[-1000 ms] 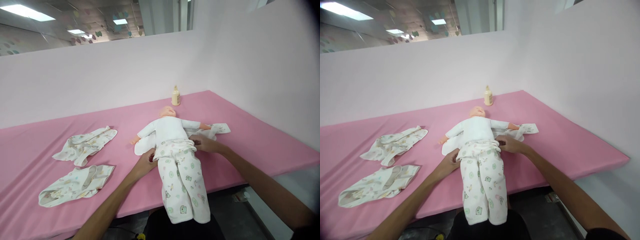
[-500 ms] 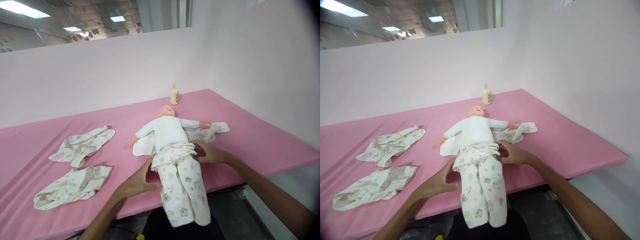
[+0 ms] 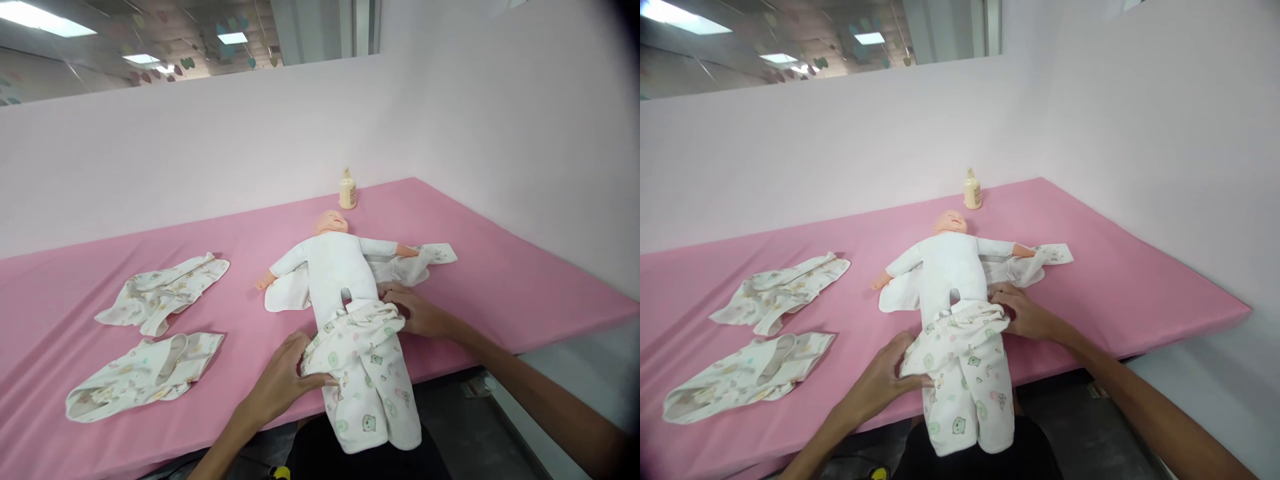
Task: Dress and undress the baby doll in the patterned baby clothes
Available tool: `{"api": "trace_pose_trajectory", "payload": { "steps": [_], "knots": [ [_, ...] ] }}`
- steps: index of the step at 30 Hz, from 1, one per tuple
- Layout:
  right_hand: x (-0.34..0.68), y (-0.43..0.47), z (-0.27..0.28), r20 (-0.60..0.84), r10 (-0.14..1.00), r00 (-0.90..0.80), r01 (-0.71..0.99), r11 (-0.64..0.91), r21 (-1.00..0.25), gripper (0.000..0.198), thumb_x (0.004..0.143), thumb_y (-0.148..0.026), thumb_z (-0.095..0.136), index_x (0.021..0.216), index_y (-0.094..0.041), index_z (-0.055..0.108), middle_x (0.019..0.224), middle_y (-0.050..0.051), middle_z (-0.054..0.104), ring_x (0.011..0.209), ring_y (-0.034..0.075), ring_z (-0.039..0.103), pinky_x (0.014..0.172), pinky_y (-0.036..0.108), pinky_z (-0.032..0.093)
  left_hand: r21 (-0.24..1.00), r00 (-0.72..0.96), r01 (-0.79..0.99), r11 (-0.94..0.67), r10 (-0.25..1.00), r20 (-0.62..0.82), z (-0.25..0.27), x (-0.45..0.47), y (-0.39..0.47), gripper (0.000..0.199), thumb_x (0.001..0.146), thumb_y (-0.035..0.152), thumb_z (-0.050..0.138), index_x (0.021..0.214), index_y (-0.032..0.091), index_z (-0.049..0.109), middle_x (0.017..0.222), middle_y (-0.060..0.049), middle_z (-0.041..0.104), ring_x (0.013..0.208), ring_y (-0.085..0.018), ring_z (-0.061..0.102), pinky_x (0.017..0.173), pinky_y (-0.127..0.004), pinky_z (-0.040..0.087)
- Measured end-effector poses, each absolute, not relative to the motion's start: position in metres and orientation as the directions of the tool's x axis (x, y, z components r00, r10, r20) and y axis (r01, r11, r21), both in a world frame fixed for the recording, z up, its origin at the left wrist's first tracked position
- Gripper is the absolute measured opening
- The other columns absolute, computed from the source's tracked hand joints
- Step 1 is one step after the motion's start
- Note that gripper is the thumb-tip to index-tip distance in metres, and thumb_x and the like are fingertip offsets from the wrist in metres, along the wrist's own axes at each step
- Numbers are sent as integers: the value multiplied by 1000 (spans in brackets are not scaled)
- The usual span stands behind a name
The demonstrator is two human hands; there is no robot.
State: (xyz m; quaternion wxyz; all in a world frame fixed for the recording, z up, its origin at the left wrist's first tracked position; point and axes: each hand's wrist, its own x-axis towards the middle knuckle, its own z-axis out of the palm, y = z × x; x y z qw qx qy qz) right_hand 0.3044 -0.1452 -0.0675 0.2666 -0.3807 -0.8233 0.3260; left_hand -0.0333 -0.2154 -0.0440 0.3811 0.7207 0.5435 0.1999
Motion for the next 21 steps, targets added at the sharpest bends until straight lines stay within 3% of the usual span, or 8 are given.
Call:
{"api": "trace_pose_trajectory", "payload": {
  "steps": [3,6,8,11,14,21],
  "knots": [
    [304,-159,-71,265,797,-542,473,550,-688,15,88,-36,65,98,-25,61,121,9,57,118,27,52,105,44,44,733,407,647,-211,908,-98,-47,-38,-219,34,80,52,71,90,21,60,96,-5,60,89,-22,54,76,-32,45],
    [303,-171,-76,333,792,-512,512,593,-621,15,87,-24,60,102,-25,60,128,10,57,123,28,51,106,46,43,734,458,629,-258,885,-81,-47,-42,-220,34,86,50,66,79,20,52,90,-3,57,86,-20,53,76,-30,44],
    [302,-178,-77,323,801,-505,528,582,-619,26,86,-23,61,111,-26,58,134,10,54,127,30,49,108,48,42,762,448,611,-215,887,-109,-44,-42,-221,33,84,50,69,94,21,56,104,-4,60,95,-22,55,83,-31,46],
    [303,-187,-73,187,844,-503,533,473,-702,52,80,-32,71,127,-27,50,139,11,52,126,33,50,105,48,46,789,400,607,-92,893,-203,-40,-37,-227,78,68,53,83,131,27,46,132,-7,54,119,-28,54,97,-37,47],
    [303,-194,-68,60,875,-480,535,347,-770,72,73,-42,79,134,-30,44,143,10,50,127,34,51,103,47,49,798,345,600,-50,916,-202,-49,-30,-238,104,58,55,88,141,29,33,143,-11,46,132,-33,46,108,-44,44],
    [298,-198,-67,53,905,-423,564,308,-766,64,73,-40,77,128,-25,49,126,12,58,116,34,56,95,46,51,748,230,638,-182,972,41,-87,-20,-268,121,60,58,87,153,36,13,159,-13,23,147,-39,29,118,-57,35]
  ]
}}
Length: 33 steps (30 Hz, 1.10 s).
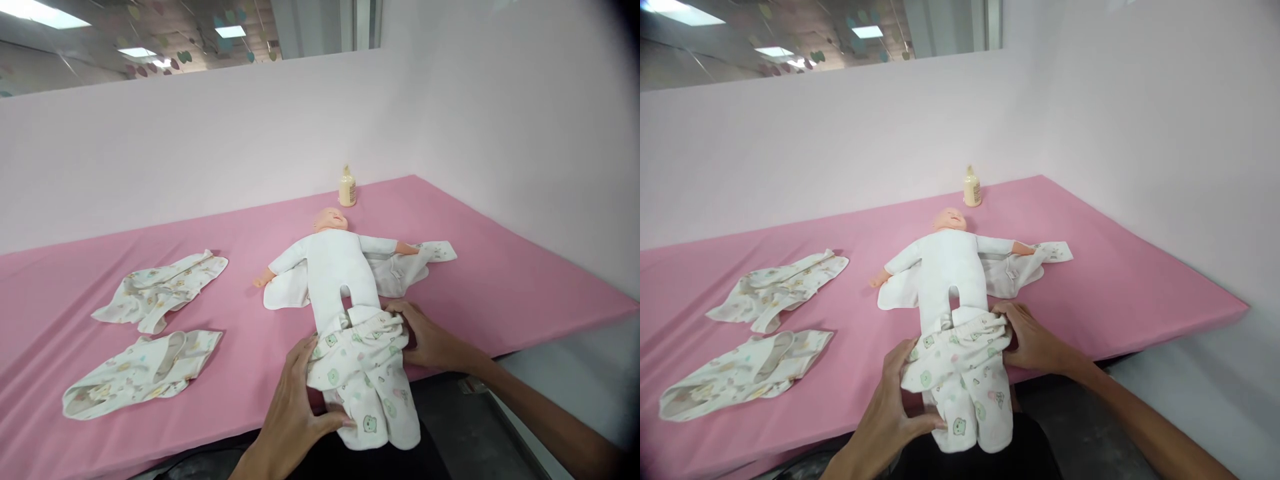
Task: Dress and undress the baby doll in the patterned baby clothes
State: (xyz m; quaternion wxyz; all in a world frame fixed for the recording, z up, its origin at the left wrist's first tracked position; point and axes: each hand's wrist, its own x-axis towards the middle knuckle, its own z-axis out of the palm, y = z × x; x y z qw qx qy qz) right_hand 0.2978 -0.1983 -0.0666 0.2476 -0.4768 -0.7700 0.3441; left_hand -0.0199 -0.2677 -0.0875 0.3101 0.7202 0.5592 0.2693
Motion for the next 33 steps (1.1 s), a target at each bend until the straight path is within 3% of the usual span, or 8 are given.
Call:
{"api": "trace_pose_trajectory", "payload": {
  "steps": [6,10,14,20,25,28,33],
  "knots": [
    [294,-203,-69,66,910,-410,559,308,-770,56,76,-36,73,123,-20,49,121,13,56,114,31,55,92,44,51,610,264,711,-350,937,230,-90,-4,-284,127,63,38,89,157,38,5,158,-14,22,146,-38,31,112,-58,43],
    [293,-207,-68,71,907,-415,547,311,-778,48,79,-37,71,118,-20,49,119,11,56,114,29,54,93,42,50,566,187,740,-363,920,345,-93,10,-292,119,61,18,84,156,33,14,156,-15,26,142,-36,39,105,-53,50],
    [293,-212,-66,37,906,-422,558,292,-777,32,84,-34,66,110,-21,52,113,9,57,112,27,52,91,39,49,577,124,715,-395,884,451,-101,17,-297,101,66,20,80,151,27,25,149,-17,32,138,-35,43,99,-50,54],
    [292,-221,-65,-27,908,-419,537,223,-814,40,79,-23,64,117,-21,52,114,7,55,108,24,53,87,35,49,608,122,679,-411,880,459,-111,12,-299,93,67,29,81,145,25,31,139,-15,42,128,-32,52,97,-52,55],
    [292,-227,-61,-98,898,-430,488,140,-862,47,75,-21,71,117,-22,51,111,5,55,104,22,54,86,32,48,689,66,609,-394,890,451,-112,15,-298,77,70,25,74,138,25,37,123,-10,52,108,-24,60,82,-40,59],
    [295,-230,-60,-132,868,-478,449,112,-887,40,80,-25,70,116,-22,52,107,3,55,97,20,55,83,31,48,683,72,618,-390,893,444,-110,14,-300,72,69,24,72,135,22,42,110,-7,57,95,-21,61,78,-38,57],
    [298,-237,-51,-156,808,-568,428,128,-895,29,83,-32,70,105,-21,55,103,3,55,100,20,54,85,31,48,620,178,650,-440,881,439,-114,3,-301,76,69,25,74,138,21,42,111,-9,60,99,-25,62,83,-43,57]
  ]
}}
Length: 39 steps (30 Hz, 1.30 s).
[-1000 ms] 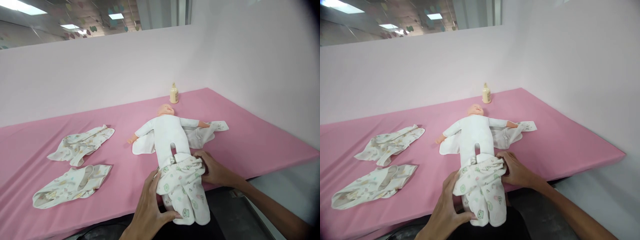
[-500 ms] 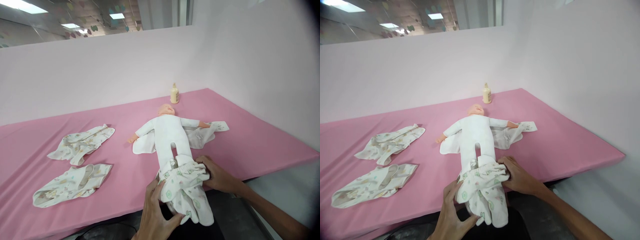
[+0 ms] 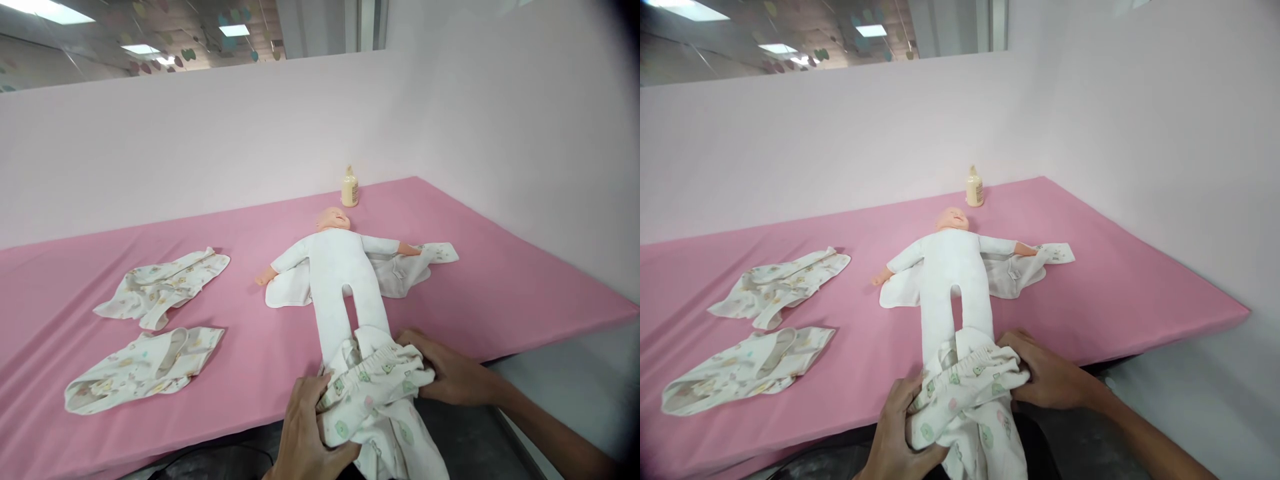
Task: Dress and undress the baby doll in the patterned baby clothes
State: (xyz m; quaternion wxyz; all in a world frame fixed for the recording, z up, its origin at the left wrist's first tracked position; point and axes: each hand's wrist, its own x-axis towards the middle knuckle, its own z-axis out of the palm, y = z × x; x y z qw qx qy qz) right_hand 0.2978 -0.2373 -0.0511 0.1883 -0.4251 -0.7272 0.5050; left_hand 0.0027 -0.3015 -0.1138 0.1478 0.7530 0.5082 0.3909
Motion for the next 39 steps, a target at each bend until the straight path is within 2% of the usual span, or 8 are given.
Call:
{"api": "trace_pose_trajectory", "payload": {
  "steps": [3,6,10,13,19,25,34,39],
  "knots": [
    [299,-245,-45,-169,799,-577,413,108,-904,35,84,-32,71,113,-22,55,114,4,56,106,20,55,90,31,48,584,209,651,-485,854,476,-115,0,-301,80,71,24,74,142,23,38,117,-10,58,103,-25,62,84,-42,57],
    [303,-254,-44,-193,805,-561,402,61,-914,51,84,-38,72,128,-24,50,123,5,55,107,20,56,93,32,49,554,183,663,-504,827,532,-112,2,-300,90,73,29,77,150,24,31,134,-16,48,120,-30,57,86,-41,58],
    [306,-264,-53,-219,830,-514,391,-1,-920,93,68,-43,87,145,-25,36,140,9,47,126,26,51,107,37,45,566,168,657,-498,828,534,-107,8,-297,98,75,37,80,153,24,21,140,-19,40,125,-30,54,82,-37,60],
    [300,-271,-63,-209,874,-439,431,1,-902,105,59,-47,91,145,-22,36,144,12,43,133,31,46,112,41,41,620,139,631,-466,855,500,-107,10,-297,95,74,40,81,149,25,25,135,-17,44,122,-30,57,83,-39,61],
    [282,-279,-74,-108,923,-368,435,69,-898,73,69,-48,85,128,-20,49,138,13,44,123,28,52,103,39,48,751,107,564,-343,932,345,-106,11,-300,88,73,40,83,143,23,32,133,-17,49,118,-31,60,86,-43,60],
    [276,-281,-70,-45,921,-386,373,112,-921,52,76,-42,80,117,-21,54,130,10,50,116,24,54,98,35,50,693,156,608,-387,914,374,-103,10,-301,85,75,41,81,141,25,30,132,-15,48,119,-30,58,95,-52,56],
    [268,-286,-71,-48,932,-360,297,65,-953,34,80,-33,74,106,-19,58,115,7,58,100,20,58,88,31,51,719,182,557,-416,905,383,-104,12,-300,75,78,37,78,138,23,34,121,-12,53,109,-24,64,84,-40,60],
    [262,-293,-78,-58,937,-344,253,33,-967,24,81,-33,69,95,-17,58,100,5,61,89,18,58,81,31,51,754,189,506,-420,906,378,-106,11,-305,60,78,26,76,129,19,46,108,-9,62,97,-22,68,84,-39,59]
  ]
}}
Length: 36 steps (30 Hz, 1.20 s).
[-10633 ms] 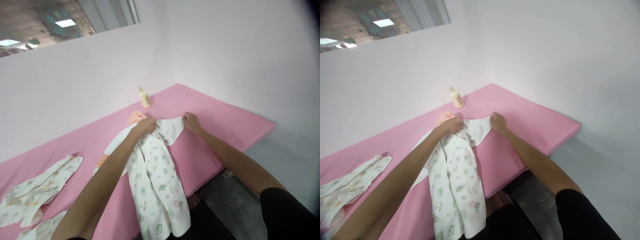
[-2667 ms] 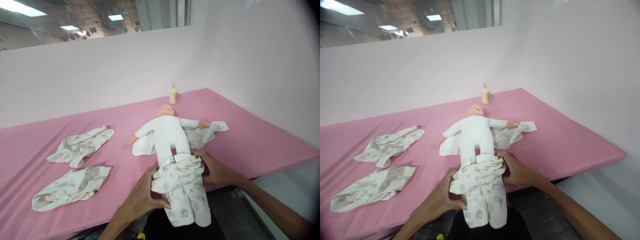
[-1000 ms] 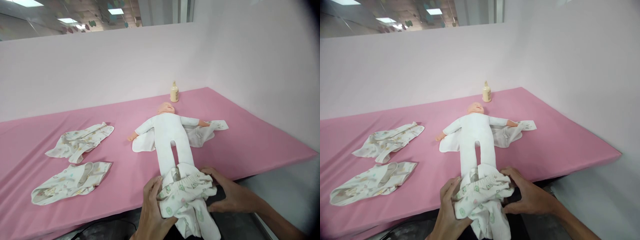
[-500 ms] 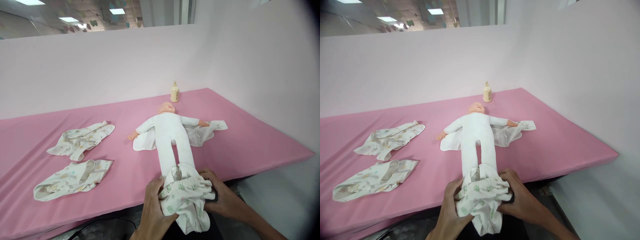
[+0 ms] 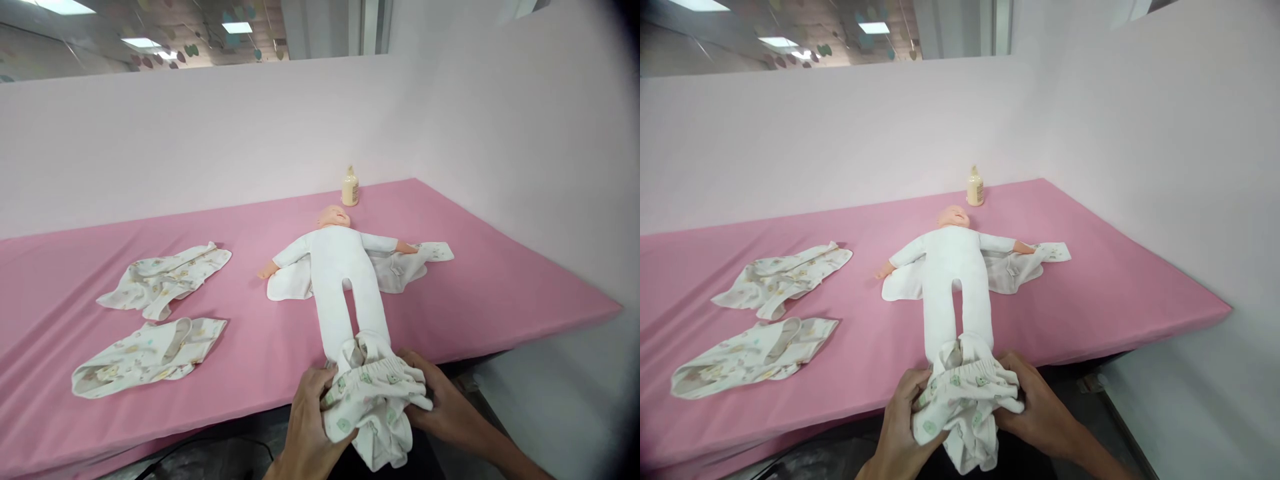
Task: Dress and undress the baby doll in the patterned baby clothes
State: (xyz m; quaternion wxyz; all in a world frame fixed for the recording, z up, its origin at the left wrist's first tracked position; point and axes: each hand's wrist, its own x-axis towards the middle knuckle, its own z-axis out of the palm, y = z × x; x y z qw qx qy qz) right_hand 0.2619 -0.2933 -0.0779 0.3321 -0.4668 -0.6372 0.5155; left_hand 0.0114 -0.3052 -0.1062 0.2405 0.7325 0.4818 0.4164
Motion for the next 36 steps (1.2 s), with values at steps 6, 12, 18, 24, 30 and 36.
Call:
{"api": "trace_pose_trajectory", "payload": {
  "steps": [6,12,18,24,30,36],
  "knots": [
    [261,-295,-79,-63,941,-333,244,21,-970,26,80,-35,70,97,-17,61,92,4,63,84,19,59,77,30,52,795,159,483,-367,930,332,-100,13,-306,51,74,26,76,120,18,57,105,-9,67,96,-24,69,83,-38,58],
    [264,-294,-72,-63,945,-321,301,39,-953,21,79,-30,69,92,-17,60,92,4,63,86,19,59,78,30,52,780,229,478,-403,915,332,-103,7,-303,54,79,28,73,127,19,49,115,-12,64,105,-25,68,88,-40,58],
    [262,-299,-73,-57,950,-306,317,46,-947,19,81,-32,66,91,-17,61,88,4,63,83,19,59,76,31,53,736,293,474,-483,875,386,-103,6,-305,51,84,28,69,128,20,44,104,-9,65,92,-21,69,81,-37,58],
    [271,-306,-70,-56,926,-372,367,91,-926,17,79,-26,68,89,-19,56,91,3,58,84,18,55,76,28,50,724,372,498,-477,872,319,-89,-13,-312,41,79,28,71,116,23,55,94,-4,64,82,-18,66,75,-31,55],
    [283,-315,-62,-85,839,-537,378,150,-913,25,80,-27,72,86,-21,49,97,3,50,90,18,50,82,28,48,814,418,517,-267,908,32,-64,-24,-323,38,74,42,74,105,24,64,89,-4,64,83,-20,60,79,-31,51],
    [302,-321,-50,-150,757,-636,391,148,-908,32,76,-36,77,98,-21,58,105,5,52,99,20,51,90,31,49,906,584,385,-175,806,-93,-48,-37,-327,69,66,77,67,111,24,66,81,-3,60,74,-17,53,76,-28,48]
  ]
}}
